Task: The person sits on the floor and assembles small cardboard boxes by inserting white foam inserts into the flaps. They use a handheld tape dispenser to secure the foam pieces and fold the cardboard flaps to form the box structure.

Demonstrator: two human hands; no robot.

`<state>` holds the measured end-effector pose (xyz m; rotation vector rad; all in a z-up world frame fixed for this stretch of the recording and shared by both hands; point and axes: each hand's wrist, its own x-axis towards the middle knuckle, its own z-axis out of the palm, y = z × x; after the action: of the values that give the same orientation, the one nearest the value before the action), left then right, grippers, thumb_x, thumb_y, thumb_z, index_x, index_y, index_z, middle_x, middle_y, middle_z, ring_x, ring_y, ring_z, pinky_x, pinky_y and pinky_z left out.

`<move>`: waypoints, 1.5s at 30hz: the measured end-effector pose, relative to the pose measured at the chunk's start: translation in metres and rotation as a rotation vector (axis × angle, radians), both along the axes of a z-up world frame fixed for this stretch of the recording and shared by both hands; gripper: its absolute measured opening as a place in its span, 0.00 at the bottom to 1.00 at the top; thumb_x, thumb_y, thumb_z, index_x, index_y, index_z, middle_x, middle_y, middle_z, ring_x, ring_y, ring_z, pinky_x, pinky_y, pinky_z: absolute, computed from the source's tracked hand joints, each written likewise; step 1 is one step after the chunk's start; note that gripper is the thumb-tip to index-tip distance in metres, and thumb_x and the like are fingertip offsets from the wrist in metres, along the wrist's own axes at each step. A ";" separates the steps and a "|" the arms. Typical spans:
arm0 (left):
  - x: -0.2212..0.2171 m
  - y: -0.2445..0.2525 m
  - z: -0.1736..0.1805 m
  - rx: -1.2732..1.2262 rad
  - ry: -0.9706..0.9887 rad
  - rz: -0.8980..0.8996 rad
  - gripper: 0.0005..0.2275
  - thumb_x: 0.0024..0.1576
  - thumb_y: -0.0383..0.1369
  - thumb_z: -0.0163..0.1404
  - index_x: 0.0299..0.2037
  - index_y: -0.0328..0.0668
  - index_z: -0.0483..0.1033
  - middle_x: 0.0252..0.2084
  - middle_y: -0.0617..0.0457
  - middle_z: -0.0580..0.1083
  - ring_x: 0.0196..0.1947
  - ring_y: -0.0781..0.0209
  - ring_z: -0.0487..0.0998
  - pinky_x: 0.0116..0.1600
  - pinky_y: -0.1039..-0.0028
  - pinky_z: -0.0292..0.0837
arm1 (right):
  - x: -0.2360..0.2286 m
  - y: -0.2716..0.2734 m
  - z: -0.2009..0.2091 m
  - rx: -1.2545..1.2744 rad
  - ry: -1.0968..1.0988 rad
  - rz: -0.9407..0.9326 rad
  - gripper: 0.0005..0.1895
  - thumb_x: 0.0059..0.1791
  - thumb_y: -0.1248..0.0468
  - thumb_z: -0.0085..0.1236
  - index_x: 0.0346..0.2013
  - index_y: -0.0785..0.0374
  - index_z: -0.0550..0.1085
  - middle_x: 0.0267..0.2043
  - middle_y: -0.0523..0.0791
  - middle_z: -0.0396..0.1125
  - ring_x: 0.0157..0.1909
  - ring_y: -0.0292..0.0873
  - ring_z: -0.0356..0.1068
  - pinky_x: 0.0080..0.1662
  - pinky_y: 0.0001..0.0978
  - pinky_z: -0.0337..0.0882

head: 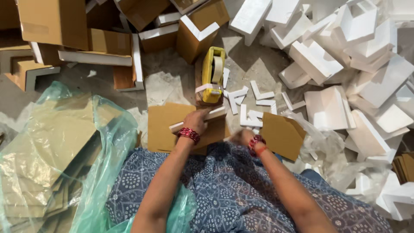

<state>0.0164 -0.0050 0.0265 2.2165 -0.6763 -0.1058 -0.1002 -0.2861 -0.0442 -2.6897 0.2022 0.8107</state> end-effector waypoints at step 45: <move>0.019 0.002 -0.025 0.115 -0.043 -0.164 0.19 0.43 0.22 0.55 0.45 0.53 0.79 0.43 0.57 0.79 0.48 0.56 0.78 0.53 0.61 0.63 | 0.120 0.026 0.046 0.968 -0.191 -0.653 0.13 0.56 0.59 0.55 0.47 0.65 0.79 0.41 0.41 0.78 0.41 0.33 0.76 0.43 0.26 0.75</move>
<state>0.0350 -0.0027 0.0018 2.2751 -0.8953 -0.1841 0.0197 -0.2597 0.0021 -1.6131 0.4635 0.3023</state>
